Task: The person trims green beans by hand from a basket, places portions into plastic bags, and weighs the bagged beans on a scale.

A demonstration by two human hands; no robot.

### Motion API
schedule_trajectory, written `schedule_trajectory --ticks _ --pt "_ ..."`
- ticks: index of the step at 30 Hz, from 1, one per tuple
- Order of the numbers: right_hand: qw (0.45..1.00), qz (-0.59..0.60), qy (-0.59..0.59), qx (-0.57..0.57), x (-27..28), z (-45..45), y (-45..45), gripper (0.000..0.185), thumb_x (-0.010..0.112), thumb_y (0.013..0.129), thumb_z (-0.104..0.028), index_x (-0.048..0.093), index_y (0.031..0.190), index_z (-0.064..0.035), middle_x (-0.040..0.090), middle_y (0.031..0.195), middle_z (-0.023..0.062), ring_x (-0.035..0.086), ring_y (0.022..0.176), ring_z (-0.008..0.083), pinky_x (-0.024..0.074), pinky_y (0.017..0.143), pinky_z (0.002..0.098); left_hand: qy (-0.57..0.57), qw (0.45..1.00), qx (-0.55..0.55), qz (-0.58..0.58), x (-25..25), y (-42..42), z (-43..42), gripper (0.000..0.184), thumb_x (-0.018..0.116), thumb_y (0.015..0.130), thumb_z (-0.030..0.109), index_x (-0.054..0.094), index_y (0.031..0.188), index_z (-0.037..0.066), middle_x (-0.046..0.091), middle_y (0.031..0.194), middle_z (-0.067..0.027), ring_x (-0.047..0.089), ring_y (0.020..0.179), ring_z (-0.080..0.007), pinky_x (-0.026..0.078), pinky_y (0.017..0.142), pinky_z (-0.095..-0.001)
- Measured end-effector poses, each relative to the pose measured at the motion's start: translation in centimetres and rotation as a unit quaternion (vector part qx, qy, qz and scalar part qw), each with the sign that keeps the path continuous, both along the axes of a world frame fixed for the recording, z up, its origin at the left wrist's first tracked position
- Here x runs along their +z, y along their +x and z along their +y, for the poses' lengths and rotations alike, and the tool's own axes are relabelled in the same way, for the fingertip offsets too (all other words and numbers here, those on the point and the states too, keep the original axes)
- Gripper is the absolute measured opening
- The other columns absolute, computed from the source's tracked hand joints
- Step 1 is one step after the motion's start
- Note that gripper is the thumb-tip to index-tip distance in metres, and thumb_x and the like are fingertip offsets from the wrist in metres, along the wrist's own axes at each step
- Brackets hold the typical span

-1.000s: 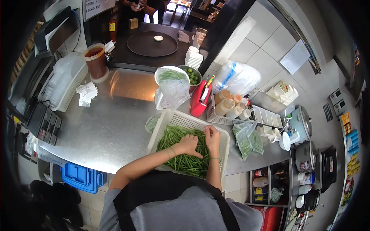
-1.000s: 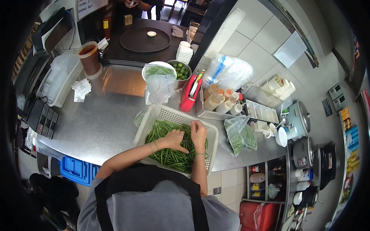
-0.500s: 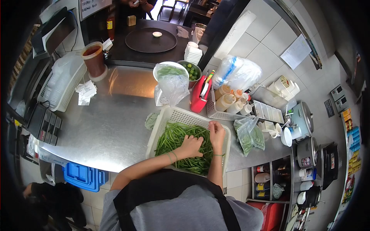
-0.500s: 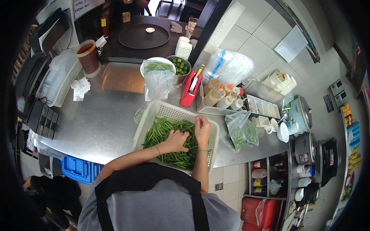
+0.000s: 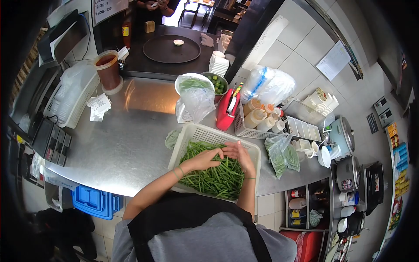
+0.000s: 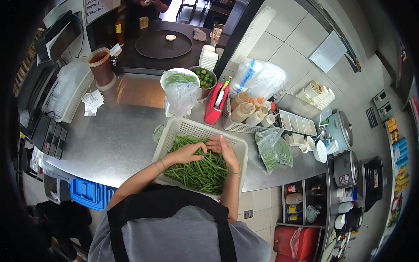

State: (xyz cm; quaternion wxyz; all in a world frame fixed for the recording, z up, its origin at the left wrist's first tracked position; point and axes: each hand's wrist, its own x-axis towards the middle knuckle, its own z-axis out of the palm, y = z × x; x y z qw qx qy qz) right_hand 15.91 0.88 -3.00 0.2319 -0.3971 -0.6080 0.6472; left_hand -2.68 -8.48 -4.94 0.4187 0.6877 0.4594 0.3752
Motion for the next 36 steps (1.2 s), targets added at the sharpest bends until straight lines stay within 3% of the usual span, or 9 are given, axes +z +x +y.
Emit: schedule_trajectory --ticks 6,10,11,15,18,22,25,29,36 --pt "0.990 -0.065 -0.004 0.128 0.1 -0.5 -0.1 0.061 0.032 0.095 -0.051 0.052 0.124 -0.0003 0.057 0.118 0.0113 0.055 0.104 0.0235 0.0400 0.093 0.0340 0.006 0.998 -0.034 0.045 1.3 -3.6 1.7 0.025 0.058 0.082 0.017 0.046 0.101 0.008 0.058 0.093 -0.0122 0.057 0.090 -0.0292 0.042 0.079 -0.0388" --pt "0.982 0.020 0.112 0.152 -0.1 -0.4 -0.8 0.051 0.052 0.091 -0.035 0.048 0.128 -0.0003 0.054 0.124 0.0108 0.048 0.116 0.0206 0.0342 0.099 0.0328 0.029 0.992 -0.066 0.100 1.3 -4.4 2.1 0.025 0.060 0.079 0.016 0.046 0.099 0.008 0.059 0.093 -0.0131 0.057 0.091 -0.0323 0.041 0.077 -0.0418" --pt "0.982 0.075 0.049 0.168 -0.2 -0.3 -0.8 0.060 0.063 0.084 -0.024 0.040 0.134 -0.0012 0.048 0.131 0.0092 0.043 0.120 0.0185 0.0315 0.101 0.0316 0.046 0.992 -0.074 0.095 1.1 -4.1 2.2 0.026 0.060 0.079 0.017 0.046 0.098 0.008 0.059 0.093 -0.0134 0.057 0.089 -0.0326 0.042 0.076 -0.0420" --pt "0.972 -0.074 0.021 0.222 0.1 -1.4 -1.6 0.085 0.077 0.071 -0.015 0.028 0.139 0.0000 0.032 0.142 0.0103 0.028 0.131 0.0189 0.0214 0.107 0.0309 0.068 0.992 -0.072 0.081 2.4 -2.9 2.1 0.026 0.060 0.075 0.017 0.047 0.096 0.008 0.059 0.090 -0.0138 0.058 0.088 -0.0321 0.043 0.074 -0.0405" --pt "0.978 -0.046 0.043 0.201 -0.9 -2.1 -1.8 0.090 0.079 0.067 -0.015 0.027 0.138 0.0040 0.031 0.143 0.0125 0.025 0.133 0.0199 0.0168 0.109 0.0319 0.057 0.995 -0.056 0.055 2.6 -2.5 2.1 0.029 0.061 0.074 0.016 0.048 0.098 0.006 0.058 0.091 -0.0135 0.058 0.088 -0.0309 0.043 0.076 -0.0394" --pt "0.986 -0.061 0.015 0.157 -0.1 -2.5 -2.1 0.093 0.078 0.068 -0.007 0.020 0.140 0.0047 0.028 0.144 0.0121 0.027 0.131 0.0180 0.0241 0.107 0.0315 0.095 0.995 -0.009 -0.022 1.5 -1.7 1.8 0.032 0.063 0.077 0.017 0.050 0.103 0.005 0.058 0.093 -0.0119 0.057 0.086 -0.0273 0.043 0.079 -0.0374" --pt "0.996 0.036 -0.017 0.085 1.7 -4.6 -3.2 0.086 0.078 0.070 -0.014 0.028 0.136 0.0072 0.045 0.130 0.0136 0.042 0.122 0.0196 0.0299 0.103 0.0321 0.082 0.992 0.050 -0.076 1.0 -1.2 1.9 0.036 0.065 0.079 0.021 0.051 0.107 0.004 0.058 0.098 -0.0116 0.057 0.088 -0.0228 0.044 0.080 -0.0348" --pt "0.997 0.020 -0.062 0.035 0.9 -5.3 -2.9 0.074 0.073 0.074 -0.007 0.031 0.134 0.0068 0.056 0.115 0.0119 0.056 0.101 0.0174 0.0407 0.091 0.0295 0.067 0.971 0.144 -0.177 -0.7 -0.6 2.3 0.046 0.067 0.080 0.032 0.050 0.112 0.004 0.054 0.104 -0.0118 0.055 0.093 -0.0206 0.046 0.079 -0.0320" --pt "0.984 0.110 -0.134 -0.039 -0.5 -5.2 -2.6 0.056 0.065 0.080 0.000 0.038 0.129 0.0055 0.061 0.102 0.0104 0.062 0.080 0.0155 0.0519 0.064 0.0269 -0.185 0.880 0.210 -0.384 -1.7 0.0 0.8 0.060 0.066 0.083 0.032 0.042 0.126 -0.003 0.050 0.110 -0.0145 0.052 0.095 -0.0176 0.047 0.074 -0.0306"
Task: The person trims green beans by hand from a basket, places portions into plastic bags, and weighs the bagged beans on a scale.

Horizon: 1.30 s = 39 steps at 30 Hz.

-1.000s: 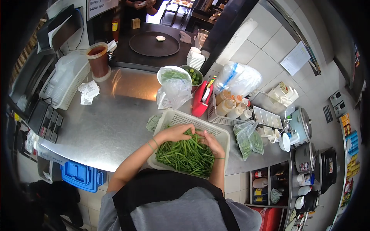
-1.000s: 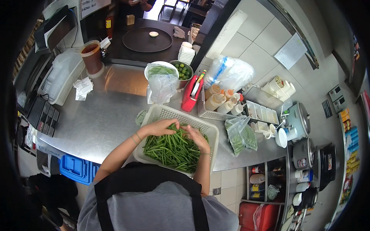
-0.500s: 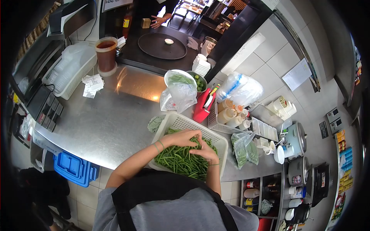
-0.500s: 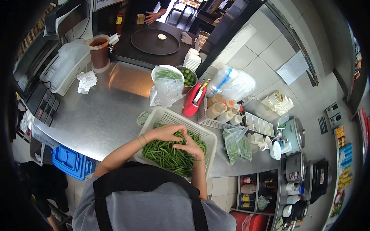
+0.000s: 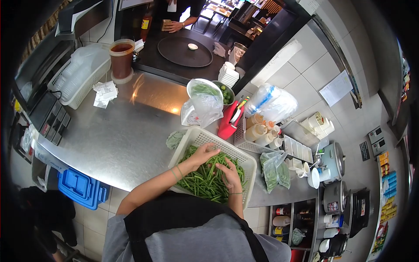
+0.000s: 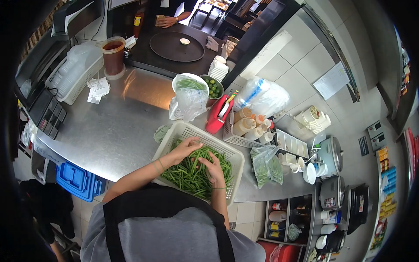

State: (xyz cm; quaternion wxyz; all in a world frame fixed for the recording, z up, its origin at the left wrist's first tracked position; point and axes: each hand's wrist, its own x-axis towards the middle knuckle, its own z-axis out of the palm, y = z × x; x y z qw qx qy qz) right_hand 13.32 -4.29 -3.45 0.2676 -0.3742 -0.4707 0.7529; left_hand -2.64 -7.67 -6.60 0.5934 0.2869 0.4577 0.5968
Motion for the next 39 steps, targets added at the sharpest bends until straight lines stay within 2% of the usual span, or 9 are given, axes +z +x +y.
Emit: schedule_trajectory --ticks 2,5,10,13,17,20,24,33,39 --pt "1.000 0.017 0.012 0.002 -0.1 0.1 -0.1 0.052 0.063 0.080 0.001 0.041 0.127 0.0041 0.061 0.101 0.0088 0.062 0.079 0.0148 0.0525 0.063 0.0265 -0.077 0.996 -0.008 -0.052 0.7 0.4 -1.0 0.060 0.065 0.084 0.029 0.040 0.128 -0.004 0.052 0.109 -0.0154 0.053 0.096 -0.0177 0.047 0.073 -0.0313" --pt "0.998 0.005 0.063 0.000 0.1 0.0 -0.5 0.053 0.063 0.081 0.001 0.041 0.129 0.0019 0.060 0.104 0.0089 0.061 0.082 0.0148 0.0515 0.067 0.0263 -0.038 0.977 -0.024 -0.210 1.1 1.0 -2.0 0.045 0.061 0.088 0.020 0.044 0.125 0.001 0.054 0.107 -0.0079 0.053 0.095 -0.0143 0.046 0.075 -0.0290" --pt "0.971 -0.071 0.227 0.032 0.1 -0.3 -0.9 0.063 0.066 0.079 -0.005 0.036 0.134 0.0012 0.055 0.119 0.0141 0.058 0.098 0.0224 0.0482 0.081 0.0301 0.014 0.968 -0.067 -0.241 0.0 1.9 -2.1 0.043 0.064 0.085 0.020 0.048 0.122 0.006 0.053 0.113 -0.0024 0.049 0.101 -0.0112 0.041 0.077 -0.0257" --pt "0.882 -0.182 0.423 0.104 1.2 -0.5 -1.0 0.068 0.068 0.077 -0.010 0.034 0.135 0.0022 0.048 0.128 0.0189 0.047 0.118 0.0281 0.0377 0.097 0.0362 -0.011 0.968 -0.061 -0.242 0.4 1.7 -2.1 0.037 0.065 0.084 0.021 0.052 0.116 0.008 0.054 0.109 -0.0003 0.051 0.097 -0.0095 0.042 0.073 -0.0243" --pt "0.817 -0.194 0.502 0.209 1.8 -0.9 -0.8 0.066 0.067 0.078 -0.014 0.036 0.134 0.0027 0.037 0.138 0.0195 0.025 0.135 0.0280 0.0264 0.105 0.0363 -0.072 0.968 -0.033 -0.238 3.3 1.0 -2.9 0.026 0.065 0.085 0.020 0.057 0.107 0.010 0.057 0.096 0.0035 0.054 0.081 -0.0053 0.044 0.064 -0.0220" --pt "0.878 -0.139 0.425 0.174 3.3 -1.1 -0.8 0.055 0.061 0.084 -0.012 0.039 0.132 0.0025 0.041 0.137 0.0168 0.031 0.132 0.0260 0.0279 0.105 0.0359 -0.041 0.970 -0.023 -0.239 2.1 0.8 -2.1 0.023 0.065 0.084 0.020 0.057 0.103 0.011 0.056 0.087 0.0040 0.053 0.074 -0.0064 0.043 0.061 -0.0221" --pt "0.987 0.010 0.159 0.014 3.1 -1.1 -1.0 0.041 0.050 0.093 -0.019 0.045 0.129 -0.0008 0.047 0.132 0.0110 0.042 0.123 0.0213 0.0297 0.102 0.0335 0.021 0.976 -0.018 -0.216 1.2 0.4 -0.8 0.019 0.065 0.084 0.018 0.057 0.100 0.011 0.056 0.081 0.0036 0.053 0.074 -0.0077 0.043 0.060 -0.0232" --pt "0.985 0.121 -0.032 -0.120 -0.4 -1.5 -1.1 0.038 0.039 0.098 -0.034 0.052 0.118 -0.0045 0.056 0.116 0.0079 0.052 0.108 0.0176 0.0387 0.093 0.0363 0.152 0.978 -0.076 -0.123 7.4 1.1 0.5 0.010 0.058 0.089 0.013 0.051 0.095 0.007 0.047 0.073 0.0023 0.048 0.069 -0.0077 0.041 0.065 -0.0238" --pt "0.957 0.256 -0.138 -0.023 -1.7 -1.4 -1.1 0.039 0.039 0.097 -0.036 0.048 0.124 -0.0088 0.054 0.121 0.0075 0.053 0.109 0.0198 0.0399 0.095 0.0379 0.196 0.975 -0.035 -0.095 8.0 2.0 0.7 0.015 0.060 0.088 0.016 0.052 0.096 0.006 0.050 0.076 0.0017 0.050 0.069 -0.0073 0.043 0.063 -0.0238"
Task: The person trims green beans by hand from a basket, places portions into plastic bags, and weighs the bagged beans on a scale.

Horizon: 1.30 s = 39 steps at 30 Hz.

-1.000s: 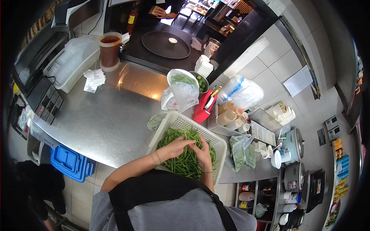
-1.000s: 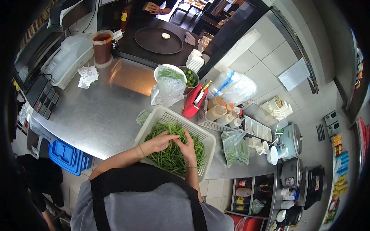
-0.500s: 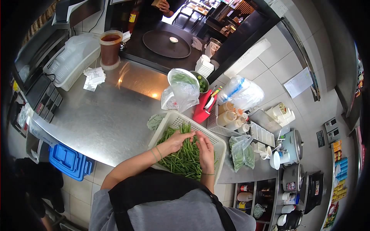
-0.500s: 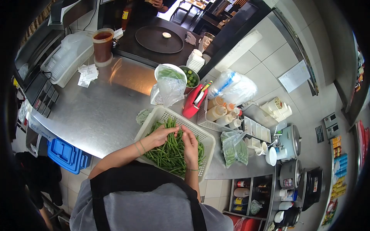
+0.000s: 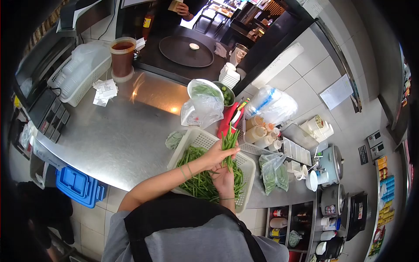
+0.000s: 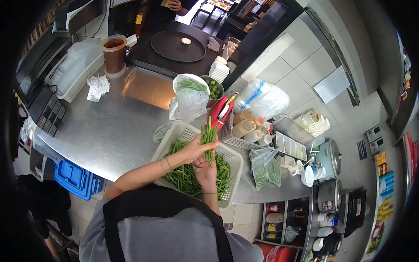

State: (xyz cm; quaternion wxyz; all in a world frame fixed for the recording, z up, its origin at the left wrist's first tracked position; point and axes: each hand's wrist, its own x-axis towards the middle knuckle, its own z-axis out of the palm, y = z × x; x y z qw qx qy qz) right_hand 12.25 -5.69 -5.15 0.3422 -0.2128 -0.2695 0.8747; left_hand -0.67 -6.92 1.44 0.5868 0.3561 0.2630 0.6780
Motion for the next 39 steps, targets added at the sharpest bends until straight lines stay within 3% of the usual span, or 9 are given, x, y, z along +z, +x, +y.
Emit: schedule_trajectory --ticks 4,7,13,14,18,21,31,35,39 --pt "0.981 0.170 -0.080 -0.040 0.4 -0.2 -0.6 0.041 0.036 0.097 -0.037 0.046 0.126 -0.0108 0.052 0.126 0.0053 0.051 0.115 0.0231 0.0362 0.101 0.0416 -0.024 0.994 0.078 0.075 -2.5 1.7 -0.1 0.019 0.063 0.086 0.017 0.054 0.098 0.005 0.053 0.075 0.0009 0.051 0.067 -0.0068 0.045 0.063 -0.0232" --pt "0.997 0.011 0.011 -0.077 2.9 -1.6 -1.9 0.049 0.036 0.096 -0.043 0.041 0.132 -0.0105 0.051 0.127 0.0048 0.051 0.112 0.0206 0.0382 0.098 0.0389 -0.025 0.986 0.102 0.130 -2.3 1.5 -0.8 0.019 0.064 0.085 0.019 0.056 0.095 0.005 0.052 0.069 0.0014 0.050 0.063 -0.0060 0.043 0.060 -0.0228" --pt "0.978 0.095 0.173 0.066 3.1 1.1 0.2 0.060 0.044 0.093 -0.043 0.033 0.136 -0.0038 0.050 0.127 0.0103 0.054 0.094 0.0151 0.0442 0.082 0.0313 0.009 0.957 -0.091 0.275 -2.8 -1.3 -0.5 0.021 0.063 0.085 0.024 0.058 0.086 0.003 0.053 0.064 0.0009 0.049 0.055 -0.0074 0.040 0.050 -0.0253" --pt "0.972 -0.068 0.224 0.016 3.7 0.6 0.1 0.074 0.055 0.084 -0.052 0.037 0.133 0.0015 0.046 0.132 0.0169 0.053 0.103 0.0171 0.0488 0.072 0.0243 0.003 0.944 -0.122 0.307 -3.4 -1.3 -0.5 0.019 0.061 0.083 0.019 0.057 0.086 0.001 0.054 0.066 -0.0017 0.049 0.052 -0.0094 0.040 0.048 -0.0254" --pt "0.955 -0.138 0.257 0.062 3.9 1.1 -0.3 0.038 0.063 0.084 -0.013 0.053 0.118 0.0014 0.050 0.127 0.0180 0.058 0.098 0.0201 0.0532 0.057 0.0248 -0.057 0.885 -0.162 0.432 -2.7 -0.9 -0.8 0.023 0.059 0.074 0.008 0.053 0.093 -0.004 0.055 0.070 -0.0058 0.054 0.054 -0.0126 0.043 0.048 -0.0268" --pt "0.968 -0.130 0.211 0.032 3.5 0.7 -0.3 0.028 0.059 0.087 -0.014 0.056 0.109 0.0013 0.052 0.125 0.0191 0.060 0.097 0.0209 0.0522 0.048 0.0247 -0.002 0.923 -0.142 0.358 -2.7 -1.3 -1.9 0.027 0.061 0.076 0.007 0.052 0.098 -0.004 0.057 0.074 -0.0067 0.056 0.057 -0.0128 0.045 0.051 -0.0264" --pt "0.970 0.023 0.104 -0.220 3.6 2.8 -0.9 0.017 0.055 0.092 -0.023 0.053 0.096 -0.0066 0.055 0.078 0.0021 0.056 0.078 0.0149 0.0476 0.082 0.0355 -0.127 0.966 -0.184 0.126 -5.7 -2.8 -1.8 0.018 0.063 0.087 0.022 0.061 0.086 0.004 0.057 0.070 0.0007 0.055 0.061 -0.0091 0.042 0.056 -0.0179" --pt "0.960 0.059 0.075 -0.262 4.0 3.1 -1.0 0.016 0.055 0.092 -0.021 0.052 0.098 -0.0070 0.051 0.075 -0.0003 0.048 0.070 0.0112 0.0439 0.071 0.0291 -0.234 0.967 -0.081 0.061 -7.5 -2.7 -1.4 0.025 0.057 0.090 0.026 0.062 0.101 0.004 0.061 0.090 -0.0034 0.057 0.076 -0.0102 0.043 0.062 -0.0211" --pt "0.964 0.053 0.032 -0.259 3.0 3.4 -1.0 0.016 0.055 0.092 -0.020 0.052 0.099 -0.0068 0.050 0.075 -0.0007 0.046 0.068 0.0106 0.0417 0.066 0.0274 -0.176 0.968 -0.002 0.180 -7.8 -1.8 -0.8 0.036 0.054 0.091 0.025 0.054 0.119 0.002 0.059 0.107 -0.0093 0.057 0.094 -0.0187 0.046 0.078 -0.0310"
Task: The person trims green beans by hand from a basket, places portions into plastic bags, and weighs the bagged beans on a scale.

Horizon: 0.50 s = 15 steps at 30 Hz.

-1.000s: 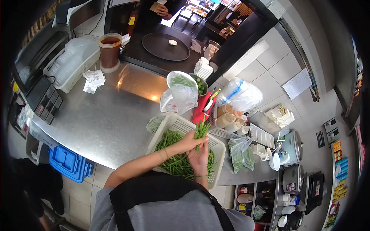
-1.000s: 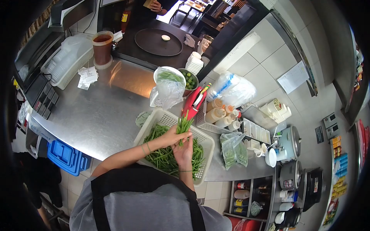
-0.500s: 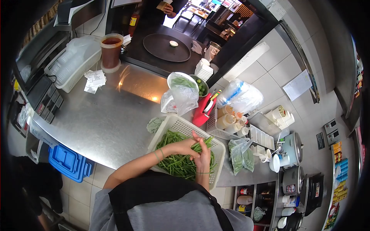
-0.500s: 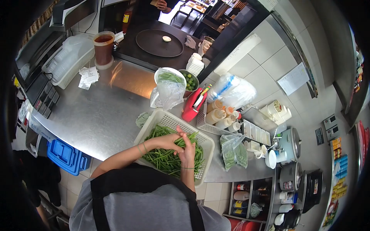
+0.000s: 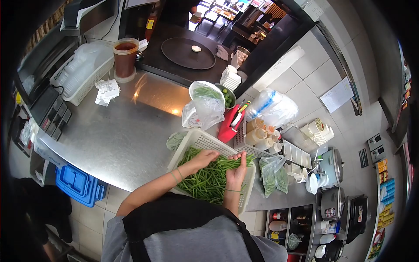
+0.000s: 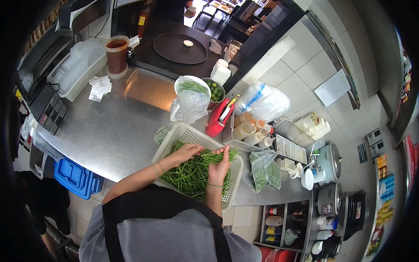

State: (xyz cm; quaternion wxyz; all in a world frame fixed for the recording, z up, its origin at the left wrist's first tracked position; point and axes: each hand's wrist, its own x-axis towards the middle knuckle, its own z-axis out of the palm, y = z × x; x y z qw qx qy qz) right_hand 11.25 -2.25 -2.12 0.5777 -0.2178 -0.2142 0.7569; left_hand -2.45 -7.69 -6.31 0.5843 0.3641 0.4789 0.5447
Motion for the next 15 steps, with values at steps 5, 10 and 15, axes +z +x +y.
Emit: schedule_trajectory --ticks 5,10,15 --pt "1.000 -0.014 -0.003 0.001 0.3 0.7 1.5 0.015 0.056 0.092 -0.019 0.052 0.099 -0.0065 0.049 0.074 -0.0007 0.045 0.066 0.0106 0.0412 0.064 0.0271 0.102 0.908 -0.094 0.396 -1.0 0.8 0.5 0.060 0.059 0.083 0.034 0.042 0.128 -0.002 0.041 0.133 -0.0189 0.039 0.123 -0.0341 0.033 0.100 -0.0434" --pt "1.000 -0.017 0.008 -0.008 0.6 1.0 3.2 0.014 0.056 0.091 -0.019 0.052 0.099 -0.0075 0.050 0.074 -0.0006 0.045 0.065 0.0105 0.0408 0.063 0.0273 0.028 0.754 -0.287 0.590 -0.2 2.5 0.6 0.072 0.069 0.073 0.041 0.046 0.125 -0.003 0.043 0.125 -0.0176 0.036 0.116 -0.0361 0.036 0.091 -0.0489" --pt "1.000 -0.016 0.010 -0.018 -0.2 1.1 4.5 0.014 0.056 0.091 -0.019 0.052 0.099 -0.0077 0.051 0.074 -0.0006 0.046 0.065 0.0109 0.0409 0.063 0.0276 0.085 0.717 -0.316 0.616 0.3 4.8 0.2 0.064 0.072 0.071 0.040 0.053 0.117 -0.001 0.050 0.114 -0.0156 0.036 0.110 -0.0347 0.030 0.094 -0.0493"
